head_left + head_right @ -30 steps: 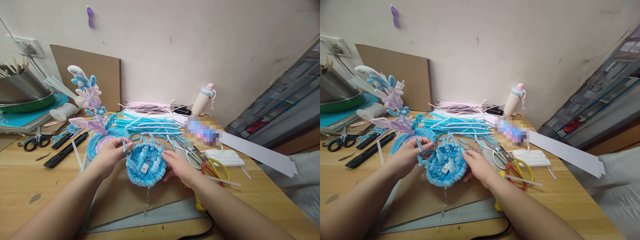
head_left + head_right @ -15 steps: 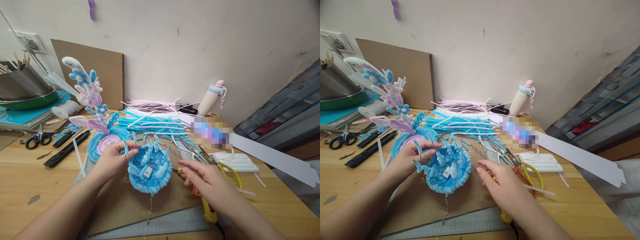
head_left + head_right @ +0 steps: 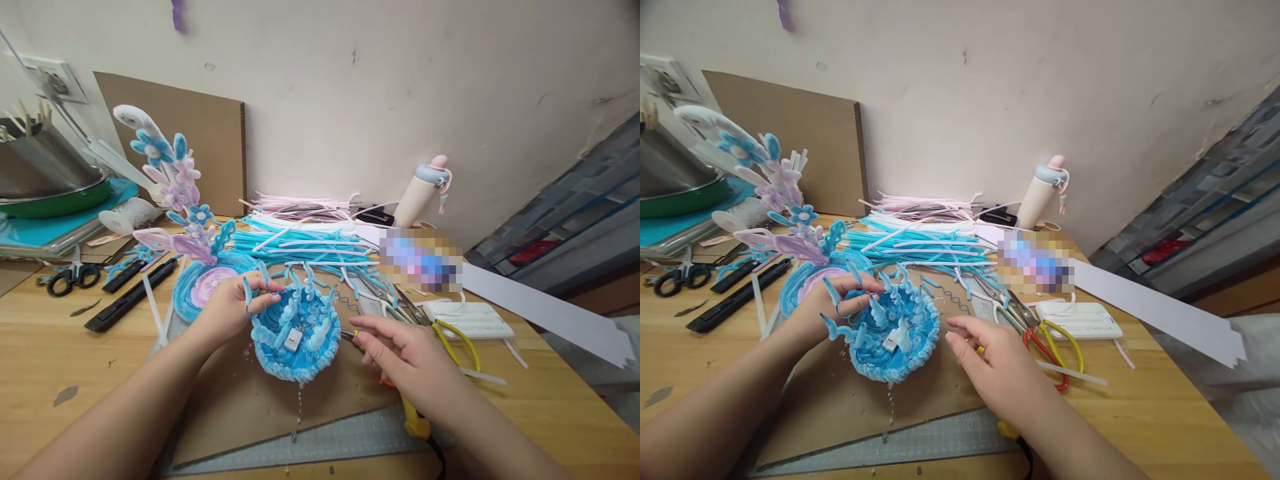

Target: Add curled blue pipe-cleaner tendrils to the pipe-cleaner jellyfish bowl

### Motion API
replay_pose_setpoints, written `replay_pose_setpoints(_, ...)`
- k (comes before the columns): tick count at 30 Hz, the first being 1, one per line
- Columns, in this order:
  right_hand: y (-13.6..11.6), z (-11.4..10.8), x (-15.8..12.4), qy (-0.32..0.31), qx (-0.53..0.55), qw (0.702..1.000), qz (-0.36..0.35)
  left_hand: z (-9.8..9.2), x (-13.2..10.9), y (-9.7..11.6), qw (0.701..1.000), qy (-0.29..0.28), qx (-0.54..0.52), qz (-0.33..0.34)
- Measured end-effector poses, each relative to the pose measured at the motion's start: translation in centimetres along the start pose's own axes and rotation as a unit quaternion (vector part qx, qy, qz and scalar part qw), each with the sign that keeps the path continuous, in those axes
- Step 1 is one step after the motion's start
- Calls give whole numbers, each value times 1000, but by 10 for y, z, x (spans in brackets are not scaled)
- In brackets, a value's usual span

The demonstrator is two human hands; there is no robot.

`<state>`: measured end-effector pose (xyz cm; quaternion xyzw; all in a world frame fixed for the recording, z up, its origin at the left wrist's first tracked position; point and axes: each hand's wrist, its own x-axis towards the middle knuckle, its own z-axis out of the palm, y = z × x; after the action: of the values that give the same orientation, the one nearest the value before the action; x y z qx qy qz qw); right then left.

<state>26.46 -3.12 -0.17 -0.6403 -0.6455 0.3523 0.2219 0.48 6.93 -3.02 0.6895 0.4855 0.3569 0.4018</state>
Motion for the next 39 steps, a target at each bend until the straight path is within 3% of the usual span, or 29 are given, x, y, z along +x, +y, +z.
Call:
replay_pose_setpoints(15, 5, 6, 0, 10, 5, 1000, -28, 5, 5, -16, 999, -4, 8, 42)
replay_pose_setpoints(39, 5, 10, -3, -6, 11, 999, -49, 4, 4, -18, 998, -13, 8, 53)
